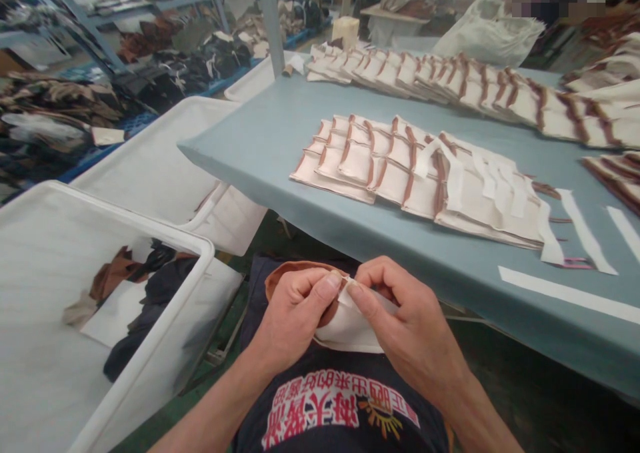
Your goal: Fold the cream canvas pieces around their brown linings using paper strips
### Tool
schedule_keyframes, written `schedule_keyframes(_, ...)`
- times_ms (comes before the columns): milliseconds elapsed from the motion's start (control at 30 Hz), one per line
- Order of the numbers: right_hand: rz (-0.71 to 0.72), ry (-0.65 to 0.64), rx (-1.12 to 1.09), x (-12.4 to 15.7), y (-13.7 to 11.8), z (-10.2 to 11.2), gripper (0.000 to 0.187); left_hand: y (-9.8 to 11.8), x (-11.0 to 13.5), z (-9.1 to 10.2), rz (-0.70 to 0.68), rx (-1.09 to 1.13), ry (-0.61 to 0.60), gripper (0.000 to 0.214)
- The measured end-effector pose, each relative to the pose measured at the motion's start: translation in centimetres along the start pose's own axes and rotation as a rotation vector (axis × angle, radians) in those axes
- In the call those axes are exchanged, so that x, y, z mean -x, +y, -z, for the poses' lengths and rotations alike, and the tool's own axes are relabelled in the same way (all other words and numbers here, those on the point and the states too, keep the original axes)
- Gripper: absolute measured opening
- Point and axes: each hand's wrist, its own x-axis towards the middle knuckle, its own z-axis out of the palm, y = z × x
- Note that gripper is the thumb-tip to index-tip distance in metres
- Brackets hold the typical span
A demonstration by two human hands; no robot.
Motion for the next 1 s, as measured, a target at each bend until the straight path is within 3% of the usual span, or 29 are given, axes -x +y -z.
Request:
schedule_keyframes(333,-0.026,0.026,-0.002,-0.2,0.3,-0.6,0.025,-0.4,0.1,0.3,0.01,-0.013,0.014,0.05)
schedule_keyframes(533,0.056,0.092,0.047,-0.1,0.8,-1.4,0.021,-0.7,-0.2,0.5,-0.002,-0.024,0.033,0.055)
schedule_keyframes(767,0.12,0.08,0.007,-0.2,1.9,-1.8,0.02,-1.7,-0.1,1.1,0.056,-0.005,0.027,0.052)
schedule_keyframes(900,0.145,0.113,0.009,-0.3,2.0,-1.7,0.019,-1.5,-0.2,0.9,0.084,0.073,-0.005,0.034)
schedule_keyframes(1000,0.141,0.129,0.011,-0.2,2.1,-1.7,0.019,-0.8,-0.2,0.6,0.07,-0.003,0.017,0.021)
